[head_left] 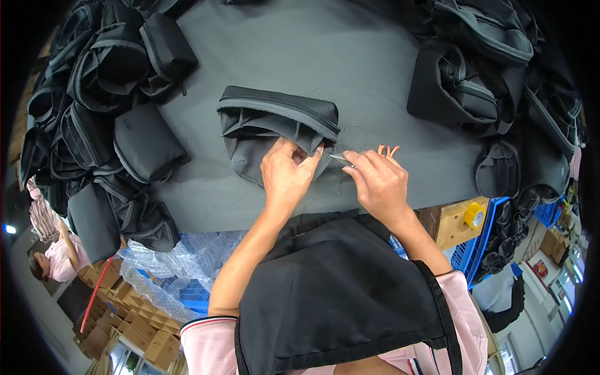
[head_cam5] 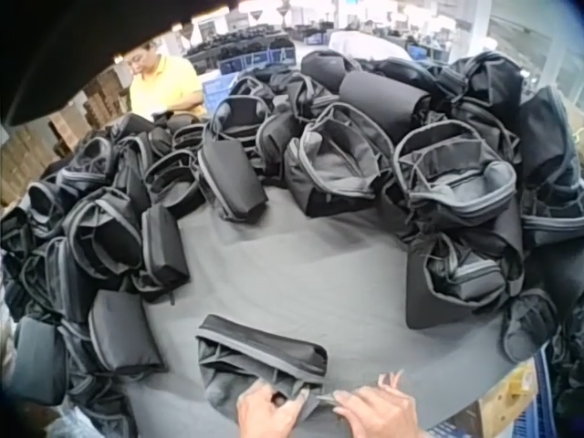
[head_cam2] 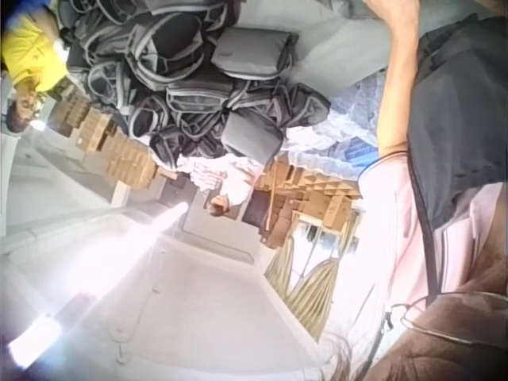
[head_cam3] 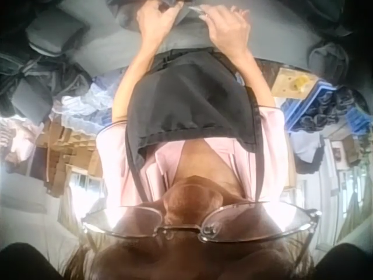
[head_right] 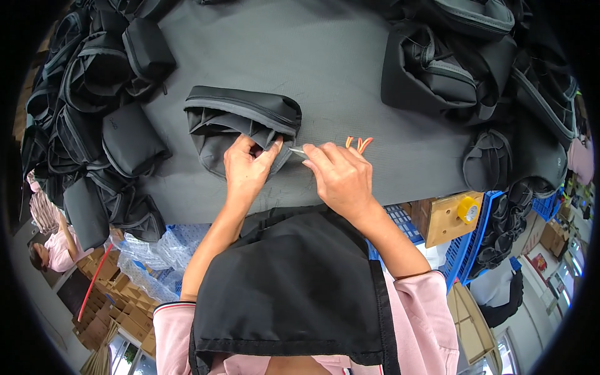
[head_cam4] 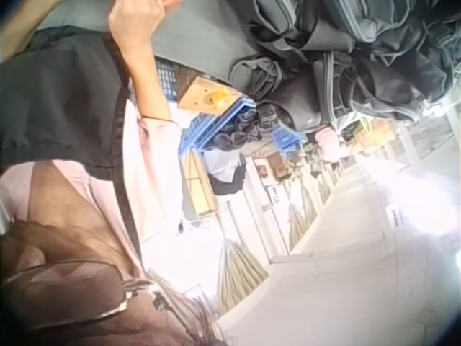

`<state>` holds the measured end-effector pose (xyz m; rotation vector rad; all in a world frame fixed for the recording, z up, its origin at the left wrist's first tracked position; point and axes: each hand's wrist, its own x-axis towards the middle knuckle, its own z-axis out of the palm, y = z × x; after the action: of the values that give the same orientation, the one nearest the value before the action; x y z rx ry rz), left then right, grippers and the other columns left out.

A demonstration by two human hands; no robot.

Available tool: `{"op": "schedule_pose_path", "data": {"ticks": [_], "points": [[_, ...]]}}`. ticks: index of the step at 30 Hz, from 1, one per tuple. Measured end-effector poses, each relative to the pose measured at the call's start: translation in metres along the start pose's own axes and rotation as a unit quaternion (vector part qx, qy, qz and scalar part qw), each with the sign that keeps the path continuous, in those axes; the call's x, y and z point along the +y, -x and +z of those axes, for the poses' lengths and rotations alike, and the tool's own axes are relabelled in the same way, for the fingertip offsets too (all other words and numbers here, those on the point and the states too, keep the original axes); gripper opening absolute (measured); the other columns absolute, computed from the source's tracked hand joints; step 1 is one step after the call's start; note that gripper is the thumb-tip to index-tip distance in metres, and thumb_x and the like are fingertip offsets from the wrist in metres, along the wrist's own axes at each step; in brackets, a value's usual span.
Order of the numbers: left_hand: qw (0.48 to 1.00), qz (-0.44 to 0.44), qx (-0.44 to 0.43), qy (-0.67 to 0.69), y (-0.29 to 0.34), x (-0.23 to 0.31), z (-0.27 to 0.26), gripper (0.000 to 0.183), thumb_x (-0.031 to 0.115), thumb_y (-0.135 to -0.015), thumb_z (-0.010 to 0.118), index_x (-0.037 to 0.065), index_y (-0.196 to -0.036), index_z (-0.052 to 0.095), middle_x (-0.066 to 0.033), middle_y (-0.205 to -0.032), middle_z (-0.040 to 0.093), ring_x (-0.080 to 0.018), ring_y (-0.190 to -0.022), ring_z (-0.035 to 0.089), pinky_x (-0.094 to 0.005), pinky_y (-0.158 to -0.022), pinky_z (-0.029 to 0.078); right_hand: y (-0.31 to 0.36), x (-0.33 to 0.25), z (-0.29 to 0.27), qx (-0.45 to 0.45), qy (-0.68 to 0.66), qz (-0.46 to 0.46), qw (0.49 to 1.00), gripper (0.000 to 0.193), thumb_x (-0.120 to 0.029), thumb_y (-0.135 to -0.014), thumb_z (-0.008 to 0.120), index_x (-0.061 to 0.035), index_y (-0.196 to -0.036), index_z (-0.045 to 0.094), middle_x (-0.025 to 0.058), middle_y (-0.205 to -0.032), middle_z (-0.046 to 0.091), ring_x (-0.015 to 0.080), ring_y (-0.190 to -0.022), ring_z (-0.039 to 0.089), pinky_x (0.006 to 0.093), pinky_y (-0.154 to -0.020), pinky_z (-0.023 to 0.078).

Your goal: Cutting loose threads and inspecting black soft-shell carry bags in a factory assembly setting.

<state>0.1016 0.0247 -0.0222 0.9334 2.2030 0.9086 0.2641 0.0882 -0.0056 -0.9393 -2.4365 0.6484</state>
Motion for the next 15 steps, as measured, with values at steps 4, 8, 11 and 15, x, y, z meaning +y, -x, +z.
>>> {"op": "schedule_pose_path", "data": {"ticks": [4,8,11,15], "points": [[1.000,-0.003,0.003,0.003,-0.0008,0.0007,-0.0007,0.040,0.033,-0.068,0.074,-0.003,-0.063,0.058,-0.0127,-0.066,0.058,-0.0282,-0.058,0.058,-0.0371,-0.056,0.045,0.0007,-0.0066,-0.0098,-0.010,-0.008,0.016,1.000,0.017,-0.006,-0.073,0.068,-0.0046,-0.089,0.063,0.0077,-0.076,0.063,0.0253,-0.064,0.060,0.0328,-0.058,0.046],[1.000,-0.004,0.002,-0.003,-0.0008,0.0029,-0.0008,0.040,0.033,-0.068,0.074,-0.003,-0.063,0.058,-0.0128,-0.066,0.058,-0.0279,-0.057,0.058,-0.0368,-0.056,0.045,0.0009,-0.0073,-0.0090,-0.002,-0.022,0.044,0.999,0.018,-0.006,-0.073,0.068,-0.0048,-0.090,0.063,0.0079,-0.076,0.063,0.0256,-0.064,0.060,0.0329,-0.058,0.045],[1.000,-0.001,0.005,0.015,-0.0017,-0.0033,0.0002,0.041,0.035,-0.068,0.074,-0.003,-0.063,0.058,-0.0127,-0.065,0.058,-0.0280,-0.057,0.058,-0.0370,-0.056,0.045,-0.0022,-0.0076,-0.0071,-0.014,-0.023,0.048,0.999,0.019,-0.006,-0.073,0.068,-0.0048,-0.091,0.063,0.0080,-0.076,0.063,0.0257,-0.063,0.059,0.0323,-0.058,0.045],[1.000,-0.003,-0.006,-0.005,-0.0055,0.0002,-0.0074,0.043,0.036,-0.069,0.074,-0.003,-0.063,0.058,-0.0132,-0.064,0.059,-0.0281,-0.058,0.059,-0.0367,-0.057,0.046,-0.0023,-0.0103,-0.0087,-0.006,-0.028,0.020,0.999,0.018,-0.008,-0.073,0.068,-0.0060,-0.090,0.063,0.0067,-0.076,0.062,0.0242,-0.062,0.058,0.0317,-0.056,0.045]]}}
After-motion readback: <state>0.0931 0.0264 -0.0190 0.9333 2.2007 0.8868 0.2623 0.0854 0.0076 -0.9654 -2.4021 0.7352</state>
